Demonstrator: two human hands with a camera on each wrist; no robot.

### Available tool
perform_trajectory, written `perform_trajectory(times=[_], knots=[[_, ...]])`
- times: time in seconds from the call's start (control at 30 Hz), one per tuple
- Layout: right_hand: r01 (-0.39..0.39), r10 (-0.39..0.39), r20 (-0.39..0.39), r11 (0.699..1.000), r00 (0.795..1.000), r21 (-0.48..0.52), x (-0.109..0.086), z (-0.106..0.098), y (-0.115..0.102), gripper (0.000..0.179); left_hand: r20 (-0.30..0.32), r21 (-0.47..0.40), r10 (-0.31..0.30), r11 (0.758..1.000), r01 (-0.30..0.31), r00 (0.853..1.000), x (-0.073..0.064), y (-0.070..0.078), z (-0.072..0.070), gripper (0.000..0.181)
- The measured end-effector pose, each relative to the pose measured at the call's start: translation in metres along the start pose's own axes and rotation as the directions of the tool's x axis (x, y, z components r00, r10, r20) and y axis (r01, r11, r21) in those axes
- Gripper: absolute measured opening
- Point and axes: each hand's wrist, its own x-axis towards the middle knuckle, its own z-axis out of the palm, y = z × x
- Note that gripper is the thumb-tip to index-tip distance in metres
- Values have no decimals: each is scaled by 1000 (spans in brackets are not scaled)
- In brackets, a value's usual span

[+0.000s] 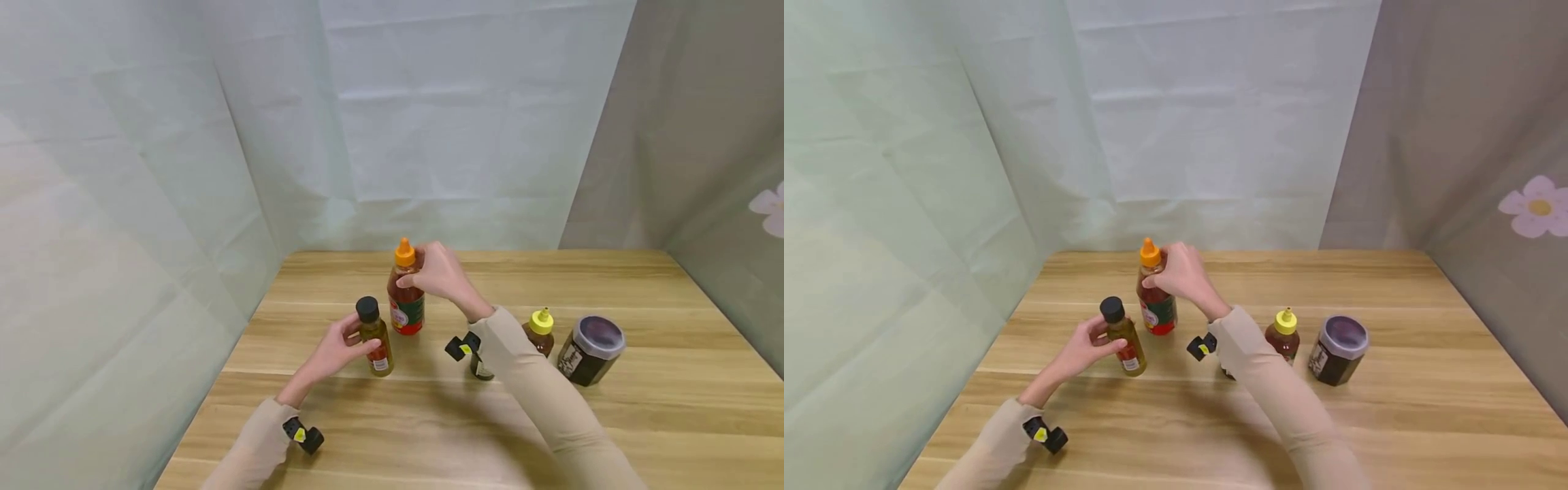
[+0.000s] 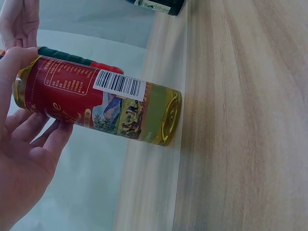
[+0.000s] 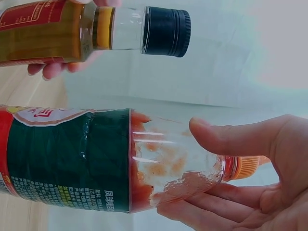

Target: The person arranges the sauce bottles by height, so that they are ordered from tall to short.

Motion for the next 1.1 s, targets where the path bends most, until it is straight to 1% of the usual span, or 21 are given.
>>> perform_trajectory(times=[0.23,0.4,0.53,0.63,0.83,1.1], knots=[[-33,33,17,999,999,-20,13,3,-6,42,7,-1,-1,1000,1,1000,2,-2,-2,57],[-56,57,31,997,998,-50,23,7,-9,43,9,-8,-12,1000,12,1000,1,-4,-1,57],[-69,70,30,996,997,-51,31,9,-10,41,6,-4,-23,1000,23,1000,1,-3,-1,57],[-64,65,17,996,998,-59,36,11,-11,41,1,0,-27,1000,27,1000,1,-2,-1,56],[-69,70,12,996,998,-62,43,16,-12,42,17,0,-14,1000,14,1000,2,-3,-2,57],[-110,111,4,993,994,-52,53,22,-14,42,18,-3,4,1000,-4,1000,1,-3,-2,59]])
